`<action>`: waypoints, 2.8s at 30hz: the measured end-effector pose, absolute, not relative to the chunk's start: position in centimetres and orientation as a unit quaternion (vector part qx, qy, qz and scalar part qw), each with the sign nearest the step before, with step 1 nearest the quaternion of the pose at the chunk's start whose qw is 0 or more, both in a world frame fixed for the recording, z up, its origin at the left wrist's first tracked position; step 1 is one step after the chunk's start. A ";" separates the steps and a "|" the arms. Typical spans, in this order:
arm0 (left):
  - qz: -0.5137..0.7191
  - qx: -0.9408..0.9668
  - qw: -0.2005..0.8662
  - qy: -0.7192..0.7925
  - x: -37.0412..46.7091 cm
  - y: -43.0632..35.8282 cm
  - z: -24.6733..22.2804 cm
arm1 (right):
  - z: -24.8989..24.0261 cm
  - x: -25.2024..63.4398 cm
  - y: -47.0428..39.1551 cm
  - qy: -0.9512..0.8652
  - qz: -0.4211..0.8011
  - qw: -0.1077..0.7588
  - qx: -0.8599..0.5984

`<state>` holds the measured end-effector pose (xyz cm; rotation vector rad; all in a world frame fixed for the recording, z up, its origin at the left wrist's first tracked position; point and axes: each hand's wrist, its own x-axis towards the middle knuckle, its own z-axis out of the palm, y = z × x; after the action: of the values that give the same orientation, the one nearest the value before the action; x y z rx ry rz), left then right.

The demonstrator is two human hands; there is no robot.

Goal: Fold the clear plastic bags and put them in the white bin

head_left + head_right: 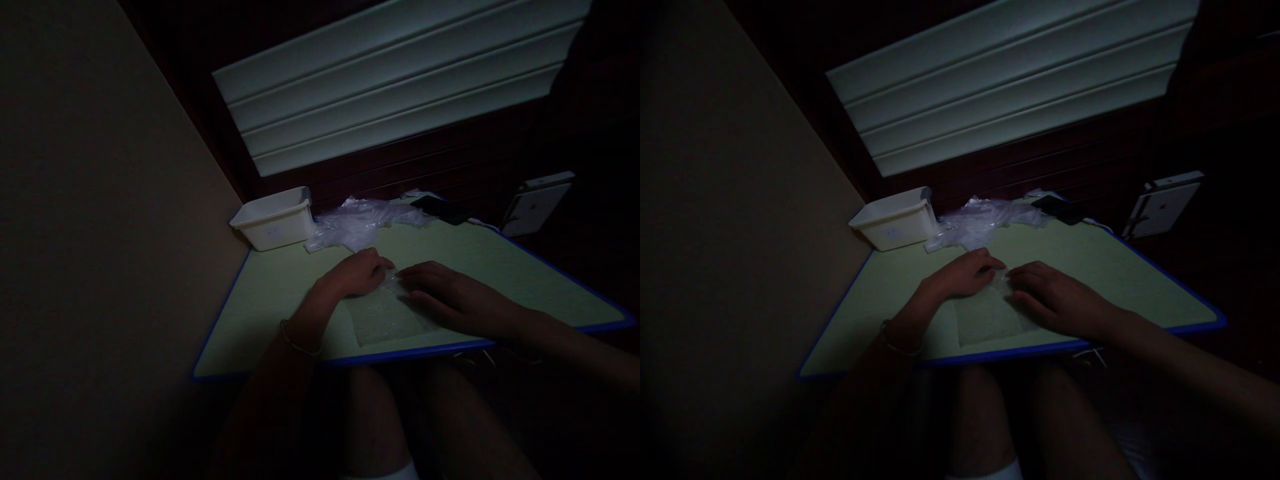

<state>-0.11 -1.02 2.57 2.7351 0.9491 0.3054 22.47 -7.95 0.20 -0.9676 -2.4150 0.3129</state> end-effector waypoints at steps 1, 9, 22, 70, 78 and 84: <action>0.106 0.933 0.117 0.325 -0.1 -1.0 2.6 | 0.2 22.5 -8.0 -0.891 0.115 0.259 -0.355; 0.162 0.921 0.120 0.335 0.0 -0.8 2.1 | 0.2 22.4 -8.1 -0.893 0.100 0.258 -0.354; 0.173 0.919 0.106 0.337 1.9 1.0 0.4 | 0.3 22.3 -8.1 -0.889 0.101 0.247 -0.371; 0.223 0.901 0.183 0.325 1.6 -0.1 1.0 | 0.5 22.1 -7.9 -0.861 0.068 0.254 -0.434; 0.225 0.902 0.184 0.319 1.6 -0.3 1.3 | 0.4 22.2 -7.8 -0.860 0.066 0.247 -0.442; 0.215 0.905 0.179 0.321 1.5 -0.3 1.2 | 0.4 22.2 -7.7 -0.864 0.072 0.251 -0.430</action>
<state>1.53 -0.25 1.23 2.5589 0.9081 0.6076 22.15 -7.72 0.40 -1.1705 -2.3509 0.1946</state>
